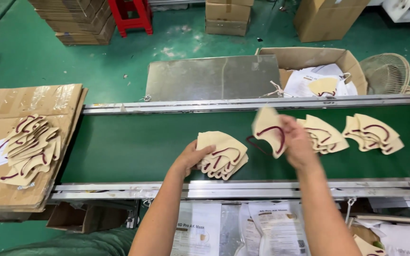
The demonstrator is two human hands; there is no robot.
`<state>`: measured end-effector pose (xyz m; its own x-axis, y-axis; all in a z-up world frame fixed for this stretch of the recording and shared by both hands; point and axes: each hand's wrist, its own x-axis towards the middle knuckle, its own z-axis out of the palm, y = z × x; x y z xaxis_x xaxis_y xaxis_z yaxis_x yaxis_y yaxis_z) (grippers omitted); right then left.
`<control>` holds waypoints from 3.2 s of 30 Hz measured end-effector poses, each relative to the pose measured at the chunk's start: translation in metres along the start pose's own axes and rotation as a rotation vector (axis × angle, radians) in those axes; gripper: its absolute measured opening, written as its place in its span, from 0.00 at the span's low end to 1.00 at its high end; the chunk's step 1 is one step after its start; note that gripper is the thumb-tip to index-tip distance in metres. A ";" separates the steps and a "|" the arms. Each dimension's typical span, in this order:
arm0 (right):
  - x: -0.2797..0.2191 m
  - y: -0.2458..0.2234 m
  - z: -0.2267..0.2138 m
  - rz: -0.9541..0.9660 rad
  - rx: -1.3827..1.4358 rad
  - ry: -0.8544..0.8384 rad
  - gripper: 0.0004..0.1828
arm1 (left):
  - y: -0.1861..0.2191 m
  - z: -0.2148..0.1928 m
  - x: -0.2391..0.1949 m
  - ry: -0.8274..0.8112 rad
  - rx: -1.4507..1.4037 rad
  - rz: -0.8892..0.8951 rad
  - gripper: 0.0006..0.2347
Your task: Packaging finished face masks into plastic bags on a conveyor belt.
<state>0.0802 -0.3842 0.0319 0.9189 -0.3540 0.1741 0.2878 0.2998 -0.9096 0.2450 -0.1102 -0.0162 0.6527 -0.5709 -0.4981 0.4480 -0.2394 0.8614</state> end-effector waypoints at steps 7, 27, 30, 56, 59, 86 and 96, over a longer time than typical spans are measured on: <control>-0.018 0.057 0.033 0.095 -0.858 0.087 0.33 | 0.015 0.040 0.007 0.045 0.238 0.104 0.29; -0.004 0.034 0.084 -0.046 -1.121 -0.432 0.41 | -0.014 0.052 -0.020 0.181 1.008 0.516 0.37; 0.011 -0.007 0.094 0.084 -1.199 -0.410 0.28 | 0.019 0.049 -0.029 0.152 0.966 0.450 0.32; 0.008 0.010 0.111 -0.254 -1.299 -0.267 0.21 | 0.036 0.002 -0.082 0.186 0.333 0.838 0.33; 0.002 0.019 0.093 -0.231 -1.249 -0.294 0.21 | 0.031 0.022 -0.081 0.059 0.689 0.859 0.41; -0.001 0.097 0.087 0.011 -0.503 -0.133 0.45 | 0.018 -0.026 -0.065 0.288 0.882 0.659 0.32; 0.011 0.070 0.132 0.098 -0.838 -0.428 0.54 | 0.029 -0.028 -0.087 0.281 1.020 0.681 0.40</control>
<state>0.1462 -0.2497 0.0198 0.9976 0.0436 0.0546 0.0689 -0.4819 -0.8735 0.2180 -0.0457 0.0497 0.7285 -0.6606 0.1812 -0.6238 -0.5305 0.5739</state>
